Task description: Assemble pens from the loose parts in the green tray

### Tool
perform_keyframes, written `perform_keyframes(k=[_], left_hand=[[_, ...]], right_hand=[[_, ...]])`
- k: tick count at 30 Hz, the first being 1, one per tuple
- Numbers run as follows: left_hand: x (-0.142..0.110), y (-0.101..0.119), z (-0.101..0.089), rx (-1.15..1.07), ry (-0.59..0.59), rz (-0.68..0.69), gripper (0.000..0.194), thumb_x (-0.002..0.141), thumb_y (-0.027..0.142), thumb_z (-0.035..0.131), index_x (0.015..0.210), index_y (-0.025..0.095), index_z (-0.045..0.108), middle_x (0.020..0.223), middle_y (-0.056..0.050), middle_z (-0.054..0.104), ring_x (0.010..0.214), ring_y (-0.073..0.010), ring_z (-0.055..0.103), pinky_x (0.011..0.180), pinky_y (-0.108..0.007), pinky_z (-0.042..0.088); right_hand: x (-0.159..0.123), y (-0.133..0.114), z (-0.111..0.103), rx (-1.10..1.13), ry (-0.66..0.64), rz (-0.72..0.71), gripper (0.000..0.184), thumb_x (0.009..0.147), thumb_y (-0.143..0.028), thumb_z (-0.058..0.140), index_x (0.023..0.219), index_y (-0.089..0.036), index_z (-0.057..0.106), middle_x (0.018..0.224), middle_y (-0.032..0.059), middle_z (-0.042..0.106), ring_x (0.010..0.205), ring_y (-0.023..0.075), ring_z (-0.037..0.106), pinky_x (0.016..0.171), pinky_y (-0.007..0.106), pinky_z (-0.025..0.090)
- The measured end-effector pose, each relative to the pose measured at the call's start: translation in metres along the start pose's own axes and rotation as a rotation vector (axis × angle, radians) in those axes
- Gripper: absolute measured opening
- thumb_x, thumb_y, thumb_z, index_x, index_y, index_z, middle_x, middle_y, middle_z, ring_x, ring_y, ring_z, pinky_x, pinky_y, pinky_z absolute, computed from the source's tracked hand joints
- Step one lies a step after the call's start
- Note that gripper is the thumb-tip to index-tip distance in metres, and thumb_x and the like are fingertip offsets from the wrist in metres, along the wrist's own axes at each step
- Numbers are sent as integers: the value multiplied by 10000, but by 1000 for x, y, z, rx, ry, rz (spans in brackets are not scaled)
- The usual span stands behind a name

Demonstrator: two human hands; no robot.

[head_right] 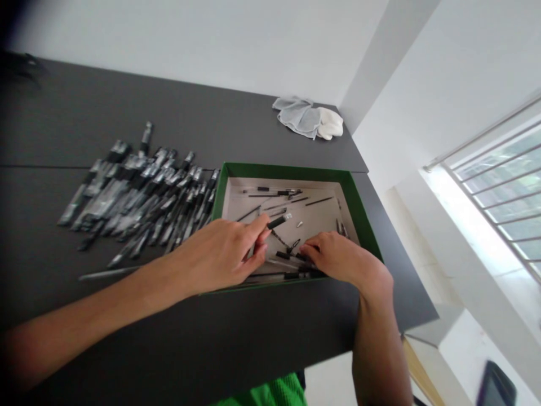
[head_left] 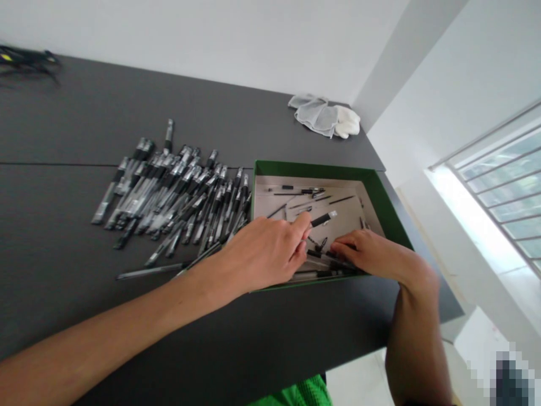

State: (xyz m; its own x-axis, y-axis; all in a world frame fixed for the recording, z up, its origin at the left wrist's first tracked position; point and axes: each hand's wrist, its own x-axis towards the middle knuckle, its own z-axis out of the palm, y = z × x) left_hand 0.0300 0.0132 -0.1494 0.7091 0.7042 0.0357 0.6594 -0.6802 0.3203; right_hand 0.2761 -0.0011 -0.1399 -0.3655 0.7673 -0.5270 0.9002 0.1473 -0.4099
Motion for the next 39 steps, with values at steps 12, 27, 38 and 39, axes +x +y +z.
perform_keyframes(k=[12, 27, 38, 39], left_hand=[[4, -8, 6, -292, 170, -174, 101, 922, 166, 444, 1009, 214, 425, 717, 29, 618, 548, -141, 588, 542, -258, 359], [4, -8, 4, -295, 166, -162, 102, 915, 163, 443, 1002, 217, 432, 667, 50, 578, 482, -120, 525, 499, -247, 306], [5, -7, 1, -245, 125, -165, 106, 930, 173, 437, 1027, 204, 468, 684, 24, 635, 488, -130, 553, 494, -249, 330], [5, -7, 1, -240, 120, -165, 108, 933, 174, 435, 1031, 203, 473, 685, 22, 637, 489, -132, 553, 494, -251, 327]], right_hand=[[-2, -9, -3, 91, -101, 13, 577, 1017, -626, 435, 975, -178, 798, 986, 125, 776, 922, 249, 711, 804, 321, 499], [-9, 11, -25, 204, -261, -198, 444, 924, -567, 632, 1056, -176, 797, 966, 65, 788, 864, 198, 716, 725, 239, 530], [-10, 9, -27, 302, -237, -184, 443, 922, -477, 670, 1265, -207, 751, 1143, 85, 785, 1018, 244, 733, 889, 302, 567], [-11, 9, -26, 298, -228, -190, 433, 928, -473, 664, 1257, -207, 756, 1136, 86, 787, 1013, 240, 734, 890, 299, 565]])
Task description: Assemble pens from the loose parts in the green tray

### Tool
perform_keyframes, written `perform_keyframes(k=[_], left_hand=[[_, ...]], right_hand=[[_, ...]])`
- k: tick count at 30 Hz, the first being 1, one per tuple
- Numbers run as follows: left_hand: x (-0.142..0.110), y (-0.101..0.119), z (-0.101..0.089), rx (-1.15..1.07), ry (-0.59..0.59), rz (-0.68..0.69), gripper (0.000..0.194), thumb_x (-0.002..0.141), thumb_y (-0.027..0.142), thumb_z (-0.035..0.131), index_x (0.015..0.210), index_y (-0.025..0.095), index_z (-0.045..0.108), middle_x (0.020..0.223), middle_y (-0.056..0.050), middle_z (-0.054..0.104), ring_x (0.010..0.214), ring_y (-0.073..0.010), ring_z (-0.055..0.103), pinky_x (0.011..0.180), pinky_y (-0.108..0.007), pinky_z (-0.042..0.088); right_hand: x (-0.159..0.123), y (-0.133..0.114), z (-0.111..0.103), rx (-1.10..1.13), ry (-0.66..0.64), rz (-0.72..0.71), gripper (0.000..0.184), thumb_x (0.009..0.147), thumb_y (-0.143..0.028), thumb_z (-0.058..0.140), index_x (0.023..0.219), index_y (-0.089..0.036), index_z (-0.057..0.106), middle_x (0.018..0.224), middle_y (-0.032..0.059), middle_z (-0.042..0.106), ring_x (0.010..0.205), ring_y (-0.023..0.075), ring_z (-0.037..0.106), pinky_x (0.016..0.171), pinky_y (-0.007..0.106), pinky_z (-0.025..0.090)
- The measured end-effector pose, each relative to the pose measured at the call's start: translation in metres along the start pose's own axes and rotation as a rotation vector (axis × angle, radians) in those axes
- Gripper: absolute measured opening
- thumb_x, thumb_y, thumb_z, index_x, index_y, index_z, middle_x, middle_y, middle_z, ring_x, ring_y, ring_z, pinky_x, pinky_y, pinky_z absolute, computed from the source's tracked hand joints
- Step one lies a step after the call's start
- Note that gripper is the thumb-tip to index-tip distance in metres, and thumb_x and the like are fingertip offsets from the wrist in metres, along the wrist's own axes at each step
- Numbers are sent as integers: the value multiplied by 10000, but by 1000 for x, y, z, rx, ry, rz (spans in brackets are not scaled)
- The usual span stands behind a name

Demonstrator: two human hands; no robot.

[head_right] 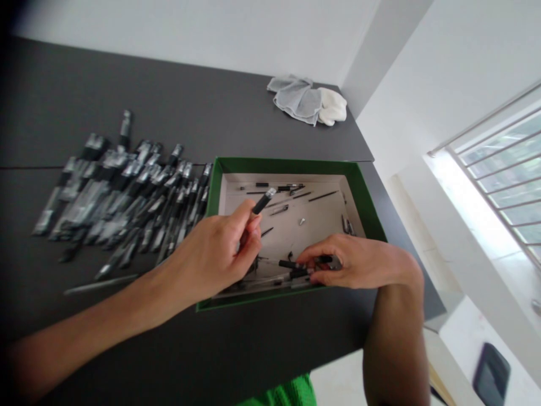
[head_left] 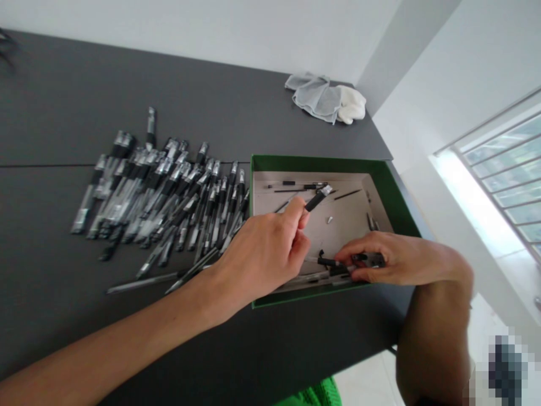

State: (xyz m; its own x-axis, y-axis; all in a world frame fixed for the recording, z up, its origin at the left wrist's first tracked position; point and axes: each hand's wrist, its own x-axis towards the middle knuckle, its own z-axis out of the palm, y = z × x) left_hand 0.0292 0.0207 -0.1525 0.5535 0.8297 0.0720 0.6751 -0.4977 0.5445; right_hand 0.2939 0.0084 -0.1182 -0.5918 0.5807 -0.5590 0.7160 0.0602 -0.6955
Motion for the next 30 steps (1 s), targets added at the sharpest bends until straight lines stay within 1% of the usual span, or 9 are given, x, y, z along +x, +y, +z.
perform_keyframes(k=[4, 9, 13, 17, 19, 21, 25, 27, 30], left_hand=[[1, 1, -1, 40, -22, 4, 113, 939, 182, 436, 1033, 200, 496, 683, 15, 638, 496, -142, 553, 503, -265, 319], [1, 2, -1, 37, -12, -1, 99, 943, 185, 437, 1022, 199, 495, 681, 14, 629, 496, -142, 547, 506, -266, 322], [0, 1, 0, 33, -10, 3, 97, 954, 189, 429, 1030, 200, 489, 659, 24, 611, 489, -130, 532, 502, -258, 309], [0, 1, 0, 21, -9, 6, 98, 959, 188, 425, 1031, 199, 490, 649, 27, 600, 489, -125, 527, 503, -253, 306], [0, 1, -2, 9, -14, 11, 97, 968, 202, 422, 1028, 197, 498, 646, 27, 602, 486, -125, 525, 503, -253, 313], [0, 2, -5, -11, -40, 37, 112, 991, 257, 426, 1022, 193, 512, 655, 23, 616, 495, -127, 536, 507, -252, 329], [1, 2, -9, -5, -119, 111, 379, 1083, 415, 295, 954, 189, 571, 671, -1, 647, 534, -142, 589, 522, -250, 366], [2, 1, -7, 20, -129, 107, 460, 1102, 436, 237, 964, 188, 599, 690, -13, 669, 551, -150, 616, 531, -250, 388], [2, 0, -3, 34, -116, 80, 376, 1104, 386, 268, 1161, 193, 585, 751, -16, 711, 592, -156, 657, 563, -244, 436]], right_hand=[[1, 0, 0, -1, -43, -41, 374, 969, -470, 622, 1161, -194, 786, 1132, 86, 784, 1033, 223, 725, 908, 275, 537], [1, 1, -4, 81, -132, -60, 382, 911, -492, 707, 1074, -153, 775, 990, 66, 780, 896, 191, 710, 805, 254, 514], [-4, 2, -6, 98, -107, -30, 339, 913, -487, 705, 956, -156, 764, 866, 41, 754, 822, 173, 682, 775, 256, 494], [-6, -1, -6, 86, -52, -67, 323, 949, -479, 658, 938, -170, 751, 901, 53, 746, 849, 177, 678, 789, 270, 492], [-3, -3, -5, 51, 116, -139, 298, 950, -476, 662, 934, -189, 742, 961, 67, 736, 901, 192, 673, 825, 290, 495], [1, -3, -2, -1, 425, -188, 287, 940, -492, 674, 918, -212, 730, 991, 75, 718, 929, 210, 660, 842, 315, 498], [8, 2, 5, 82, 1049, -178, 292, 951, -540, 641, 926, -254, 690, 752, 28, 646, 685, 192, 616, 621, 317, 491], [9, 4, 8, 197, 1185, -232, 251, 962, -526, 630, 939, -280, 670, 691, 9, 630, 587, 187, 588, 550, 328, 472], [10, 4, 10, 288, 1233, -314, 170, 943, -458, 686, 919, -294, 649, 845, 27, 737, 625, 196, 646, 556, 357, 508]])
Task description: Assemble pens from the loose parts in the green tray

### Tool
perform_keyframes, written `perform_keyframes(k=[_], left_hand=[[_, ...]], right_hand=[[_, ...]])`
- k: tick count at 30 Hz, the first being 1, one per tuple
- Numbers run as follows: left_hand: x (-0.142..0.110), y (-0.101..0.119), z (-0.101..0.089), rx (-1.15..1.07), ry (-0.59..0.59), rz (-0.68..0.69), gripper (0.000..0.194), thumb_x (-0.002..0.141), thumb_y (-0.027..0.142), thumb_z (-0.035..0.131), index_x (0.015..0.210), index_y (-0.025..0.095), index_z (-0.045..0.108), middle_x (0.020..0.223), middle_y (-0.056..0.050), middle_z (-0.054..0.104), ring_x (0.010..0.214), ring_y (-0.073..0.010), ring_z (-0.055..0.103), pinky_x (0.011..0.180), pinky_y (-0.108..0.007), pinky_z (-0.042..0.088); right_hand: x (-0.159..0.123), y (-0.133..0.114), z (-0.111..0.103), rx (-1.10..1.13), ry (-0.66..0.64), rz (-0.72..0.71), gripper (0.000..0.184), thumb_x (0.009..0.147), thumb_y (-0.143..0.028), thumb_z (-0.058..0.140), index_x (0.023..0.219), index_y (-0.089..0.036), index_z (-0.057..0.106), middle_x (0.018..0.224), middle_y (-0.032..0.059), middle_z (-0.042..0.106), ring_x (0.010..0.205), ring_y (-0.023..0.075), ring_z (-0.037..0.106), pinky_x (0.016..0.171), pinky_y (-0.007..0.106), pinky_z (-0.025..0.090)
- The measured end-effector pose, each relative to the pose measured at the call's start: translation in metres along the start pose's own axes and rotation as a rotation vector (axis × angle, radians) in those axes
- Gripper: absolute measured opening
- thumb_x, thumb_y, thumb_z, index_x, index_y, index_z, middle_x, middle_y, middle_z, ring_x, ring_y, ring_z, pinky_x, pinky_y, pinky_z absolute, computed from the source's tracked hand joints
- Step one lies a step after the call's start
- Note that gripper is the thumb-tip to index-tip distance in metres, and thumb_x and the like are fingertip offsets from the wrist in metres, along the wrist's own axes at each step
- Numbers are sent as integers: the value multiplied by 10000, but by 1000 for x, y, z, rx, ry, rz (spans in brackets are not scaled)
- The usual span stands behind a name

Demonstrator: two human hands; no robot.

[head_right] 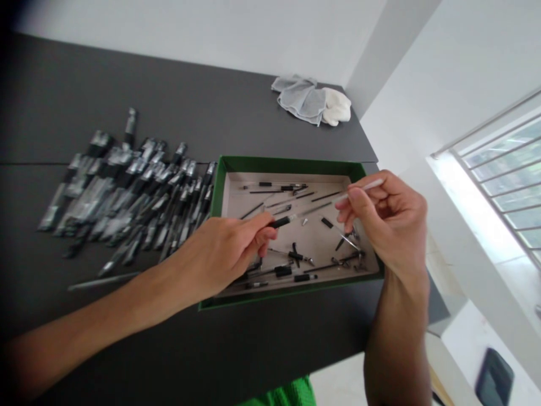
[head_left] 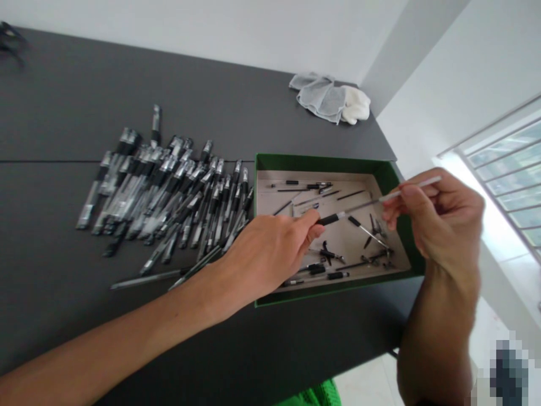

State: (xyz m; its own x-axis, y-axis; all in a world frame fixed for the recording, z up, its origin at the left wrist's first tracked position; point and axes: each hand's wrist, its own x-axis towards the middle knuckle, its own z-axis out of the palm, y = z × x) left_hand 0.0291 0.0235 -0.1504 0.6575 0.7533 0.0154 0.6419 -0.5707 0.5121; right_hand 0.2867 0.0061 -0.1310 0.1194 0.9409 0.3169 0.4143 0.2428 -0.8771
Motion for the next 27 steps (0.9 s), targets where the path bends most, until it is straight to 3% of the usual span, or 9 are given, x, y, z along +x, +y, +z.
perform_keyframes(k=[4, 8, 10, 15, 23, 27], left_hand=[[-1, 0, 2, -29, 55, -31, 349, 1086, 283, 290, 1396, 195, 421, 808, -16, 743, 651, -158, 693, 632, -241, 500], [-2, 1, -1, -31, 36, -31, 309, 1076, 285, 292, 1334, 195, 436, 825, -29, 748, 672, -175, 704, 661, -266, 528], [-2, 1, -3, -19, 16, -23, 281, 1074, 287, 300, 1289, 198, 457, 843, -36, 750, 682, -181, 707, 657, -270, 523], [-2, 2, -2, 20, -5, 2, 218, 1057, 237, 345, 1225, 207, 481, 957, -47, 761, 730, -181, 717, 631, -258, 483], [-2, 2, -1, 55, -2, 39, 281, 1024, 174, 418, 1291, 204, 501, 1052, -61, 762, 780, -188, 731, 644, -263, 479], [-2, 2, 0, 71, 13, 46, 369, 1029, 187, 421, 1393, 214, 474, 1087, -69, 760, 793, -197, 736, 656, -275, 493]], right_hand=[[3, -3, 6, 26, -13, 28, 214, 883, -380, 774, 882, -254, 602, 1021, 32, 792, 738, 179, 735, 602, 323, 585], [4, -3, 14, -44, -68, 56, 296, 925, -453, 716, 1126, -251, 637, 1036, 46, 797, 956, 226, 770, 876, 401, 625], [2, -4, 17, -32, -82, 56, 316, 958, -502, 656, 1159, -260, 621, 1057, 52, 791, 1035, 244, 761, 931, 426, 612], [-9, -14, 27, 63, -188, 138, 338, 988, -576, 568, 1157, -288, 514, 1112, 58, 782, 1133, 273, 737, 882, 406, 626], [-15, -23, 36, -10, -290, 159, 448, 951, -648, 573, 1192, -275, 511, 1101, 67, 771, 877, 234, 779, 746, 360, 643], [-14, -24, 35, -54, -332, 120, 412, 961, -591, 601, 1173, -240, 560, 1060, 72, 786, 986, 245, 765, 865, 380, 622]])
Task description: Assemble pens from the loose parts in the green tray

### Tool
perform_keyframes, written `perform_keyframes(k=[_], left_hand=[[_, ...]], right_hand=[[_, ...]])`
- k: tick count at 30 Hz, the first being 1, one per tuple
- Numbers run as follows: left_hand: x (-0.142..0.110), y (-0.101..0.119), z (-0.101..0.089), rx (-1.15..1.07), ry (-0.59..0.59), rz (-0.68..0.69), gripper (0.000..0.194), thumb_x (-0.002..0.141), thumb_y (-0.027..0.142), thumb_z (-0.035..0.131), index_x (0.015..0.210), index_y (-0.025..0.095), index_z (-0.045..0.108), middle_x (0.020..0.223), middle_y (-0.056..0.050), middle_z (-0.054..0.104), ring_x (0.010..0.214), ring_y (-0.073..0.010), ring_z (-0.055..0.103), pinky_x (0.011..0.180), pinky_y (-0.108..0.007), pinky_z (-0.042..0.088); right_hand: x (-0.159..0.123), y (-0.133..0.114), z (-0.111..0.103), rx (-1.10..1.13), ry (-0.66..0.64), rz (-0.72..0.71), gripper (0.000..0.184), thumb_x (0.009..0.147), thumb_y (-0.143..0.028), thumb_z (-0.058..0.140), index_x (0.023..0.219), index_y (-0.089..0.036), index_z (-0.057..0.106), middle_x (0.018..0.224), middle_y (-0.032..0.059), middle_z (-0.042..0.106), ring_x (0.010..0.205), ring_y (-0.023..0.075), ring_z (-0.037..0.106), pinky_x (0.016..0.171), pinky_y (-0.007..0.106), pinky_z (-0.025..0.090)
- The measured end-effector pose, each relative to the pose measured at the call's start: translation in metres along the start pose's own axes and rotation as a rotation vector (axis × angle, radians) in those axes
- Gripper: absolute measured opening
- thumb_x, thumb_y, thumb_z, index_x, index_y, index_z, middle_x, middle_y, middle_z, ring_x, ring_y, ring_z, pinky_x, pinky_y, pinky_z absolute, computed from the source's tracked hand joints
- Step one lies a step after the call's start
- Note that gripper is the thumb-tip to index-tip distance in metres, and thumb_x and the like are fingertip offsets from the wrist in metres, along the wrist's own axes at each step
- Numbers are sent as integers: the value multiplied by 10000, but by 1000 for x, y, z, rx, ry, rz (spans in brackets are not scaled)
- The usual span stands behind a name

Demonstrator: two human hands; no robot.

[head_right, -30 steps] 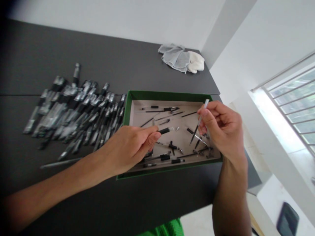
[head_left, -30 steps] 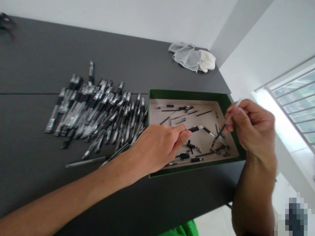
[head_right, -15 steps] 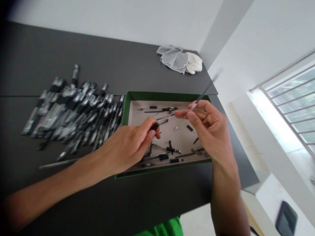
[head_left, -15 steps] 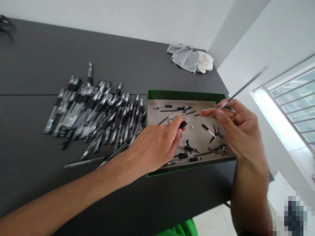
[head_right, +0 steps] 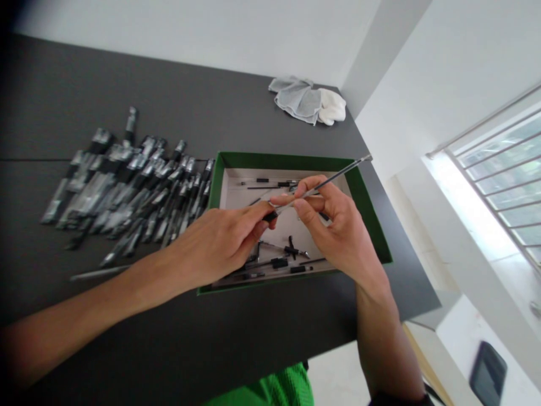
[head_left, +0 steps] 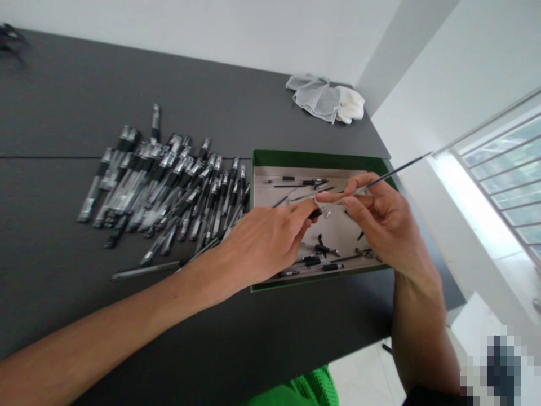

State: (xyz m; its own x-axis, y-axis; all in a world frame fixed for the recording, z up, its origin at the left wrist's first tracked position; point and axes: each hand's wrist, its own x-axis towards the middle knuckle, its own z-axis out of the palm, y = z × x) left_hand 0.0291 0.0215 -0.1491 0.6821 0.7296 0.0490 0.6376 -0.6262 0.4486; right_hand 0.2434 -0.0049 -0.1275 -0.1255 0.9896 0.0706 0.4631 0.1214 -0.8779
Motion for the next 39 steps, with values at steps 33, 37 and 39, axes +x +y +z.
perform_keyframes(k=[33, 37, 39], left_hand=[[1, -3, 3, -75, -2, -17, 247, 1071, 247, 317, 1258, 193, 470, 1047, -55, 774, 744, -164, 723, 646, -246, 515], [2, -3, 5, -89, 1, -18, 237, 1076, 253, 306, 1241, 202, 469, 1072, -46, 772, 766, -164, 725, 656, -252, 510], [1, -2, 6, -86, 19, -27, 234, 1080, 262, 305, 1229, 205, 477, 1051, -39, 774, 760, -166, 722, 656, -258, 504]], right_hand=[[-1, 47, -40, -1067, -425, 542, 101, 721, -308, 788, 748, -212, 805, 766, 82, 778, 624, 201, 694, 522, 285, 423], [5, 41, -33, -1055, -431, 464, 92, 759, -272, 730, 786, -220, 802, 788, 72, 782, 635, 195, 693, 546, 287, 421], [5, 37, -30, -970, -433, 362, 112, 785, -227, 686, 821, -228, 793, 794, 45, 783, 676, 184, 703, 604, 278, 451]])
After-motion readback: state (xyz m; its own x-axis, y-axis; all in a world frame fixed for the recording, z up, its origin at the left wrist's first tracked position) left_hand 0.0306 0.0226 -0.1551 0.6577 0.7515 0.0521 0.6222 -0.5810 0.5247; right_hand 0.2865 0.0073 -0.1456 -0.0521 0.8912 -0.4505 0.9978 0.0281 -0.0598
